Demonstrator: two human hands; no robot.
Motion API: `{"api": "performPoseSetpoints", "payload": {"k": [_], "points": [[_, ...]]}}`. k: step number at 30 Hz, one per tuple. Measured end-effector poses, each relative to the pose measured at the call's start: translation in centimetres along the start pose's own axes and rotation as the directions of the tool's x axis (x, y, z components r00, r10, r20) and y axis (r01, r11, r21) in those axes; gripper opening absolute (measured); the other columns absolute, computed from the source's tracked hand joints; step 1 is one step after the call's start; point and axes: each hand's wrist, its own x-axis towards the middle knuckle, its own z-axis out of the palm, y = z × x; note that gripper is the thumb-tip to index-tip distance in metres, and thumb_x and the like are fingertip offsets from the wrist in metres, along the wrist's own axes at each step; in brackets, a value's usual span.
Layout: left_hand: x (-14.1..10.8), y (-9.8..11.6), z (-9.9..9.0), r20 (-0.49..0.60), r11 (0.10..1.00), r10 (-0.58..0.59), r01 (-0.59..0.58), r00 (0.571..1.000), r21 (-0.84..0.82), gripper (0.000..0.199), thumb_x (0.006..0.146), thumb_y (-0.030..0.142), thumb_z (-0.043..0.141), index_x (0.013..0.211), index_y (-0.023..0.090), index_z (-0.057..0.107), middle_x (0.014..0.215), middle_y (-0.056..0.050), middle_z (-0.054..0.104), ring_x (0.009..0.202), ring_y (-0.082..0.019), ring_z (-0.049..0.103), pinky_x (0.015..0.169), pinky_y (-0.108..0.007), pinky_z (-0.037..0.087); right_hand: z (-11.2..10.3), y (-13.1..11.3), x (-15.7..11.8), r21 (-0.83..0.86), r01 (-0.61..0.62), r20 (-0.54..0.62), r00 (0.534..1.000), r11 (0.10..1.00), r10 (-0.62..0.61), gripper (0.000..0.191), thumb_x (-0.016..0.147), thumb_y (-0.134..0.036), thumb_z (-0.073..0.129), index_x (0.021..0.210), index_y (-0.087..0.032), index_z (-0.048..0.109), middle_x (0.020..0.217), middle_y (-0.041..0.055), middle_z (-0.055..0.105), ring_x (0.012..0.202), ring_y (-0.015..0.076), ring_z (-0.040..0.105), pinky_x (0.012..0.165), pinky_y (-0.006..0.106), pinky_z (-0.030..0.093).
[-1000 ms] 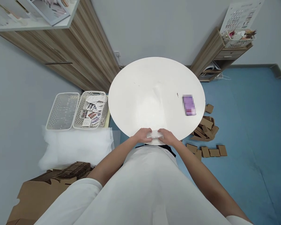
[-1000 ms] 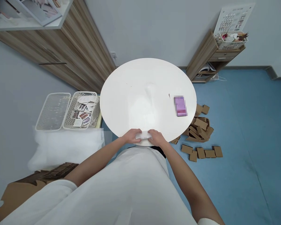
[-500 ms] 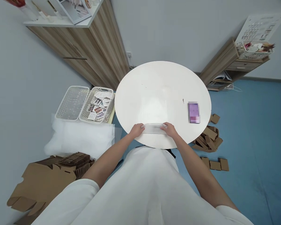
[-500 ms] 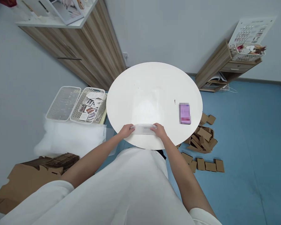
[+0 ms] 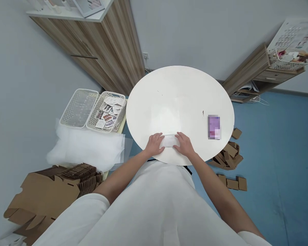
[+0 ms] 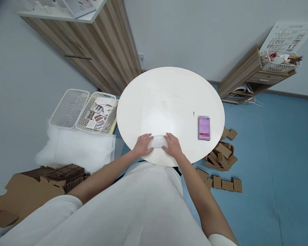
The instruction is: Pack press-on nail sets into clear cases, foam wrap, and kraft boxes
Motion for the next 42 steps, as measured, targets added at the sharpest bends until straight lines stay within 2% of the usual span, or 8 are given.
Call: {"api": "performPoseSetpoints", "payload": {"k": [4,9,15,19,26,32,36,42], "points": [[0.4,0.4,0.6,0.106,0.998,0.042,-0.046,0.994,0.042,0.06,0.067,0.029,0.06,0.123,0.022,0.039,0.135,-0.009,0.036,0.121,-0.027,0.032,0.099,-0.044,0.021,0.8,-1.0,0.6,-0.079,0.121,0.171,0.979,0.99,-0.106,0.053,0.068,-0.029,0.059,0.118,-0.02,0.042,0.139,0.01,0.032,0.126,0.0271,0.028,0.098,0.044,0.025],[0.7,-0.2,0.6,0.142,0.995,0.099,-0.1,0.985,0.002,0.054,0.068,0.019,0.053,0.12,0.02,0.041,0.132,-0.008,0.041,0.116,-0.023,0.04,0.096,-0.04,0.024,1.1,-1.7,0.1,-0.093,0.079,0.177,0.982,0.993,-0.061,0.042,0.07,-0.026,0.057,0.11,-0.019,0.046,0.131,0.0124,0.042,0.118,0.026,0.04,0.097,0.044,0.026],[0.1,-0.6,-0.5,0.263,0.981,0.188,-0.171,0.946,-0.088,0.057,0.062,0.026,0.056,0.118,0.021,0.045,0.127,-0.007,0.047,0.113,-0.025,0.042,0.096,-0.039,0.025,0.2,-2.6,-1.7,0.0,0.043,0.206,0.978,0.999,-0.042,0.038,0.068,-0.035,0.058,0.102,-0.02,0.049,0.117,0.0105,0.053,0.106,0.0256,0.048,0.096,0.045,0.025],[-0.1,-0.8,-1.3,0.327,0.977,0.202,-0.167,0.923,-0.132,0.055,0.062,0.033,0.056,0.116,0.024,0.048,0.118,-0.005,0.054,0.114,-0.026,0.041,0.1,-0.045,0.015,-0.3,-3.0,-2.4,0.11,-0.013,0.244,0.97,0.994,-0.015,0.037,0.07,-0.04,0.055,0.101,-0.022,0.05,0.103,0.0063,0.06,0.098,0.024,0.052,0.093,0.043,0.029],[1.5,-1.9,-2.9,0.44,0.984,0.127,-0.059,0.889,-0.166,0.04,0.078,0.038,0.037,0.116,0.032,0.049,0.118,0.0,0.054,0.123,-0.026,0.031,0.099,-0.05,0.014,-1.3,-2.5,-1.1,0.289,-0.166,0.206,0.972,0.943,0.108,0.029,0.076,-0.043,0.049,0.094,-0.022,0.056,0.121,0.0072,0.052,0.112,0.0236,0.045,0.091,0.038,0.035],[2.1,-4.2,-3.2,0.337,0.89,-0.07,0.211,0.939,-0.404,0.036,0.077,0.047,0.042,0.095,0.021,0.061,0.098,-0.006,0.06,0.09,-0.022,0.054,0.077,-0.032,0.04,-1.0,-2.1,0.0,0.427,-0.43,0.187,0.903,0.796,0.387,0.038,0.08,-0.052,0.038,0.091,-0.022,0.058,0.099,0.0056,0.062,0.091,0.0205,0.056,0.076,0.033,0.043],[2.4,-5.2,-2.3,0.322,0.799,-0.187,0.335,0.928,-0.5,0.032,0.078,0.045,0.041,0.074,0.018,0.056,0.064,-0.001,0.052,0.063,-0.016,0.049,0.058,-0.027,0.039,-0.5,-2.0,0.2,0.477,-0.47,0.165,0.878,0.743,0.449,0.04,0.079,-0.055,0.036,0.081,-0.022,0.058,0.083,0.0029,0.062,0.077,0.0192,0.056,0.068,0.031,0.043],[3.3,-5.6,-1.3,0.253,0.802,-0.302,0.389,0.919,-0.453,0.025,0.077,0.038,0.045,0.06,0.019,0.042,0.058,0.002,0.041,0.054,-0.011,0.04,0.053,-0.024,0.032,-0.1,-0.8,0.3,0.5,-0.554,0.118,0.805,0.665,0.582,0.032,0.075,-0.05,0.042,0.083,-0.022,0.056,0.082,0.0025,0.061,0.074,0.0182,0.054,0.065,0.03,0.042]]}}
